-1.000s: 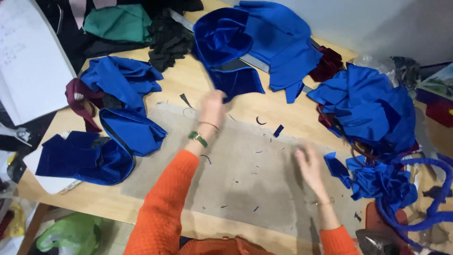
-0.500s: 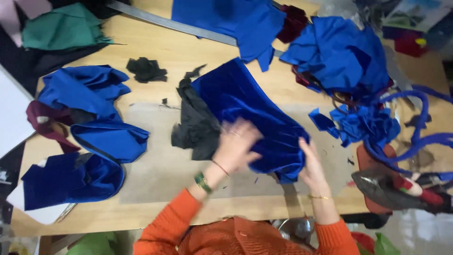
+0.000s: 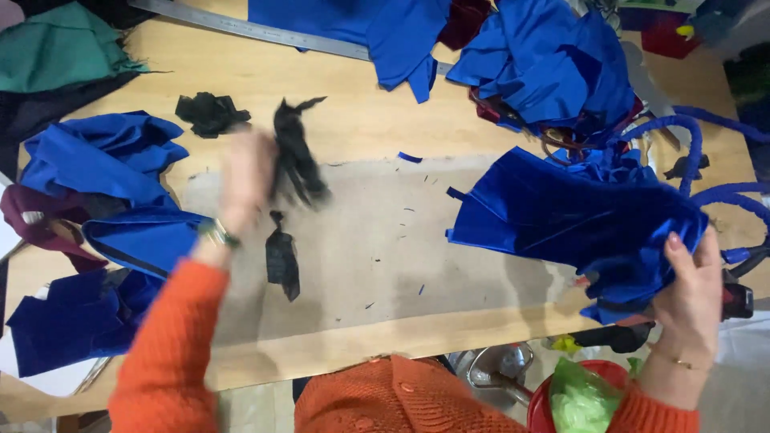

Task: The person cuts a piece of blue fabric using scissors, then smooths it out on the table. They place a white paper pattern on the fabric, trace around it with a white marking tool, and then fold the fabric.

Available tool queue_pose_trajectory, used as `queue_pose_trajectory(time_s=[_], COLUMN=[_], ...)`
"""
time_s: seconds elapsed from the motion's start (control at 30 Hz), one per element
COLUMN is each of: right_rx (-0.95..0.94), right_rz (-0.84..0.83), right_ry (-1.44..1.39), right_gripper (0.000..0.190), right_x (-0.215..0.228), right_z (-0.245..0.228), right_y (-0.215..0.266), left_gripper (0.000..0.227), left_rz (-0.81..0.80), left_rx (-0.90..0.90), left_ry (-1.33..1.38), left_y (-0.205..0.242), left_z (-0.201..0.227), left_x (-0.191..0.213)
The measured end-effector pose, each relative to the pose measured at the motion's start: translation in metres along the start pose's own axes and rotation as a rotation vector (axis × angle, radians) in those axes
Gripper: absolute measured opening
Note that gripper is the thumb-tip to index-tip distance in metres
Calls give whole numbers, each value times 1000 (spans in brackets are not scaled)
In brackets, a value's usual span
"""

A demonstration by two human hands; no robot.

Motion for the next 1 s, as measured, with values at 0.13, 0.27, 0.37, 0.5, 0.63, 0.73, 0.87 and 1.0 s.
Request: queue_pose_trajectory(time_s=[0.13, 0.27, 0.37, 0.5, 0.63, 0.73, 0.87, 1.0], right_rx=[79, 284, 383, 132, -63, 122, 430, 479], right_rz=[-28, -373, -533, -594, -634, -799, -667, -571], right_ry=[103, 152, 132, 240, 313, 769, 1098, 855], right_gripper=[14, 34, 37, 29, 30, 34, 35, 35], right_x=[40, 120, 129, 14, -99, -207, -299, -363], right_z=[5, 53, 60, 22, -11, 10, 72, 131], right_y=[-24, -64, -77, -49, -53, -54, -89, -122], left_gripper=[30, 52, 46, 105, 119, 90, 16, 50], left_rz=[351, 32, -239, -888, -219, -380, -577, -37], left_rx=[102, 61, -195, -111, -124, -32, 128, 264], left_ry=[-90, -579, -341, -474, -595, -401, 43, -147], left_y=[-111, -122, -48, 85, 173, 168, 108, -17], left_z=[-14, 38, 108, 109, 53, 38, 9, 5], left_x=[84, 28, -21, -27, -35, -17, -10, 73])
Point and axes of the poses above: each hand's wrist, its own y-axis away from the middle knuckle, its own x-axis out of the back of the hand, z = x × y, the point moved 3 cm from there along -y, towards the middle knuckle, and after that the axes turned 3 degrees about -x, right-handed, at the moved point
